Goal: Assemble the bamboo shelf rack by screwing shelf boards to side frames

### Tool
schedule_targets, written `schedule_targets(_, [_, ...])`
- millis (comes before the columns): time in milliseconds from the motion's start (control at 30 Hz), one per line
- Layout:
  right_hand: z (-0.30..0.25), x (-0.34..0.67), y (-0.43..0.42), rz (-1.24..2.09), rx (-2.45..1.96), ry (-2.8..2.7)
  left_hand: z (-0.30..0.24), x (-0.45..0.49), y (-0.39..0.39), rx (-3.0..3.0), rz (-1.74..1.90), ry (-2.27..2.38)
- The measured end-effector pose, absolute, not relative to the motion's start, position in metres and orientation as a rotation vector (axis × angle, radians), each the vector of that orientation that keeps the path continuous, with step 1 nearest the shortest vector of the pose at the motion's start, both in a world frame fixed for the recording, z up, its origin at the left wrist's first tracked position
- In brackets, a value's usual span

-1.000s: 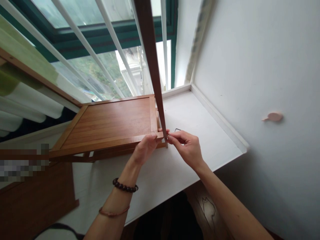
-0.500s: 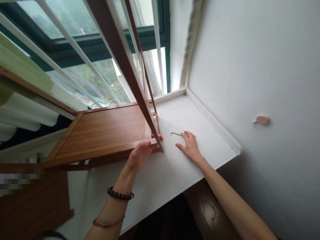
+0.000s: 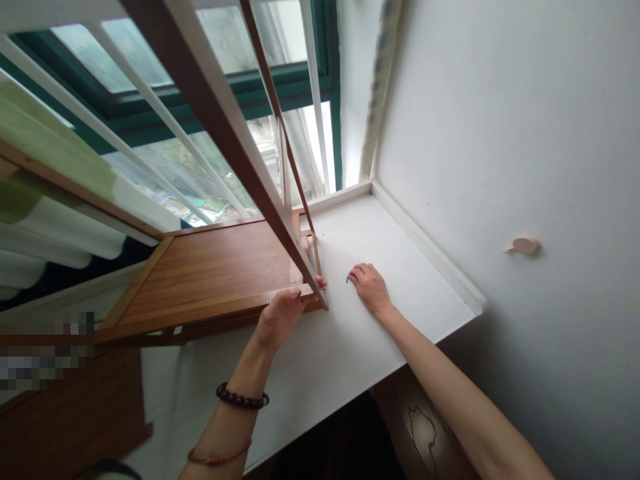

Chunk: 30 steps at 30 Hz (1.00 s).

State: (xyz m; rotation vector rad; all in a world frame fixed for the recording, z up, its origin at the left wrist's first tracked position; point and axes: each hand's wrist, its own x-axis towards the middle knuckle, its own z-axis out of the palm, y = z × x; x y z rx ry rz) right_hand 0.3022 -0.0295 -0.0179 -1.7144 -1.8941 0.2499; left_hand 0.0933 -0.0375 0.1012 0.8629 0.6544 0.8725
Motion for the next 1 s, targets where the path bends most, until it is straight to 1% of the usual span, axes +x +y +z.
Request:
schedule_targets(200, [-0.014,0.308,-0.046,0.303,-1.733,-1.931,0.103,0.095,-0.038,0.858,0.891,0.663])
schedule_targets(300, [0.0,0.305,-0.054,0.351,-1.734,-2.006,0.102,0.095,-0.038,0.843,0.881,0.653])
schedule_targets(433, [0.023,0.299,-0.064,0.269,-1.935,-2.244,0.101,0.094,-0.038,0.819,0.874,0.659])
schedule_targets(500, [0.034,0.299,-0.067,0.353,-1.935,-2.238,0.101,0.094,-0.039,0.816,0.876,0.667])
schedule_targets(567, [0.047,0.303,-0.068,0.582,-1.838,-2.057,0.101,0.094,-0.039,0.818,0.878,0.671])
schedule_targets(633, [0.063,0.307,-0.07,0.841,-1.618,-1.719,0.102,0.095,-0.04,0.818,0.883,0.675])
schedule_targets(733, [0.092,0.307,-0.072,1.097,-1.303,-1.19,0.102,0.096,-0.04,0.811,0.915,0.679])
schedule_targets(867, [0.116,0.297,-0.075,1.145,-1.16,-0.879,0.101,0.096,-0.039,0.819,0.943,0.696])
schedule_targets(1000, [0.114,0.288,-0.076,1.146,-1.191,-0.832,0.1,0.095,-0.038,0.83,0.931,0.688])
